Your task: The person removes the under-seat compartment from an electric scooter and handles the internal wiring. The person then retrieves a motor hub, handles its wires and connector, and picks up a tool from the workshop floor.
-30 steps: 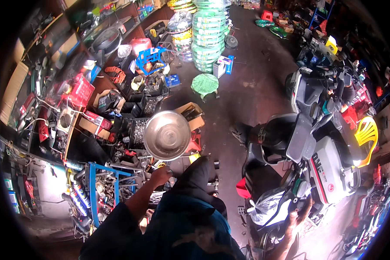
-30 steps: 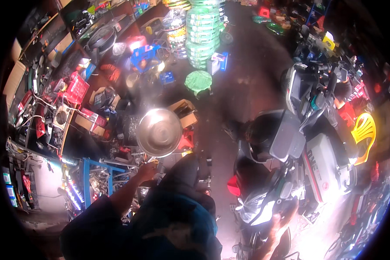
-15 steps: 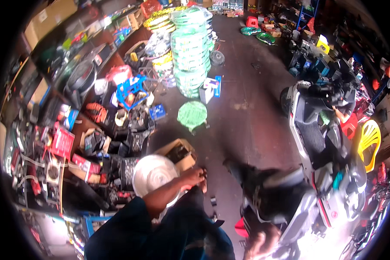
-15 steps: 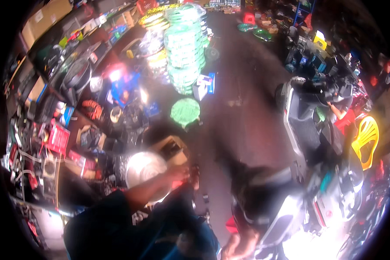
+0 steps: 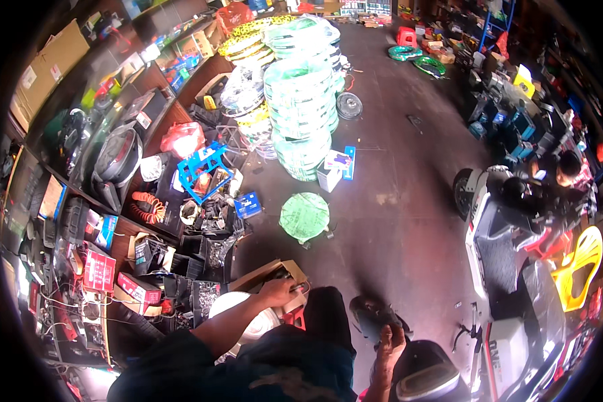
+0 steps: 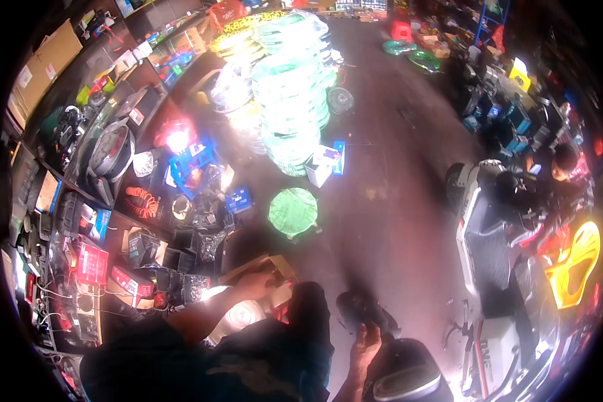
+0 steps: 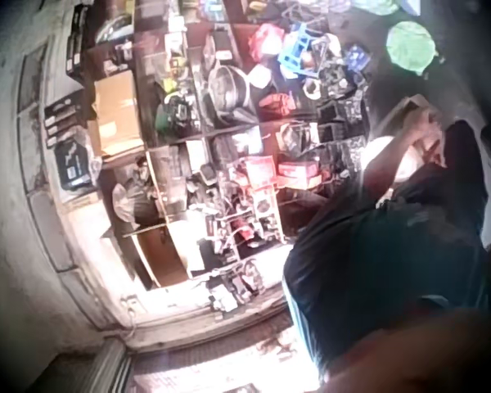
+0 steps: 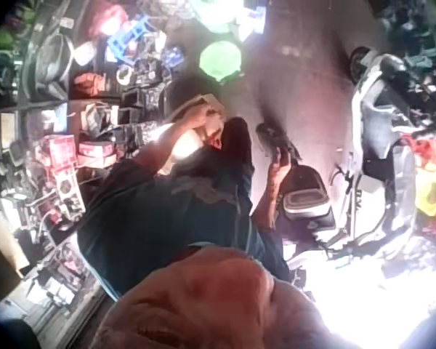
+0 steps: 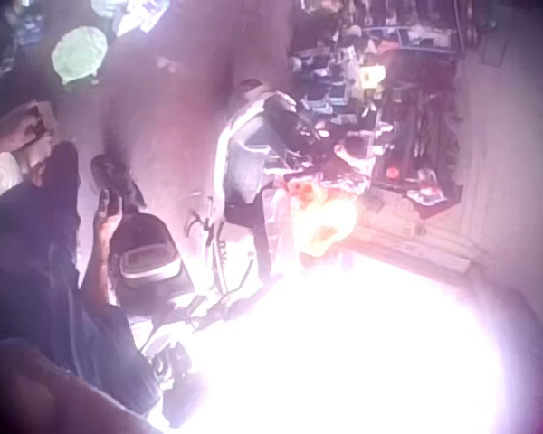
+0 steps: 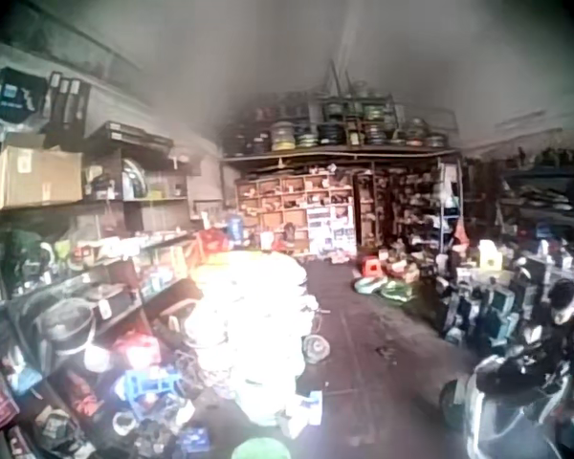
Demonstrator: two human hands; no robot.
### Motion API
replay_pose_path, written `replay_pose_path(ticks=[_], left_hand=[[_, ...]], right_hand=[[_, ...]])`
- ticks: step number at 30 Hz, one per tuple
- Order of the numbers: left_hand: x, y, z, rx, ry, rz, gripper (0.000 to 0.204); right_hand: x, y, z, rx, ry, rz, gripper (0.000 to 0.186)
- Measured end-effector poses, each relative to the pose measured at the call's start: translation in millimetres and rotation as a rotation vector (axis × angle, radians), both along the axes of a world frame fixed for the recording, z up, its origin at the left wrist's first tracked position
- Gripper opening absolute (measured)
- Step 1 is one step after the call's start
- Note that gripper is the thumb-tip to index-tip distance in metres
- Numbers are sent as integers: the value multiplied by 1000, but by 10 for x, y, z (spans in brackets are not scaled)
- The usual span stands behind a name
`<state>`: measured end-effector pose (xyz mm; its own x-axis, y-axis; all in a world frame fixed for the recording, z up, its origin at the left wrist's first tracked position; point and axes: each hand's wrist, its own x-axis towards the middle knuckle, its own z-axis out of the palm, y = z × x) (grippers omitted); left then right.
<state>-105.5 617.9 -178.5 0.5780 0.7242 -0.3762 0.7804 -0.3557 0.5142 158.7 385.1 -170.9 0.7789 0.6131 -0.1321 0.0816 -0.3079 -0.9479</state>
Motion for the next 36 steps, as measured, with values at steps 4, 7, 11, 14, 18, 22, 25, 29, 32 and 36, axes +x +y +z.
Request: replay_pose_path(ticks=[4, 7, 11, 14, 18, 22, 25, 29, 32, 36], left_hand=[[-326, 214, -435, -112, 128, 10, 35], [-313, 474, -548, -242, 258, 94, 35], [-345, 864, -1477, -13, 73, 72, 37], [156, 1311, -1512, -153, 261, -117, 38], [1208, 2093, -1268, -479, 495, 108, 42], [2443, 3197, -436, -229, 117, 271, 42], [2788, 3775, -752, -218, -61, 385, 37], [3148, 4509, -1002, -301, 8, 410, 42], [3566, 5159, -623, -358, 259, 459, 45], [3720, 6040, -1336, -345, 149, 392, 43]], right_hand=[[460, 423, -237, -117, -150, 82, 34], [776, 785, -386, -152, -126, 89, 35], [1389, 996, -1030, -253, -239, 232, 34], [1982, 1519, -1061, -252, 163, -1, 22], [3081, 2412, -684, -66, 86, 50, 19], [3946, 3503, 259, -146, -2, 38, 18], [4323, 4539, 656, -70, -209, 201, 20], [5027, 5420, 214, -132, -128, 304, 22], [5401, 5789, -576, -170, -447, 392, 12], [5591, 6278, -671, -330, -334, 114, 12]])
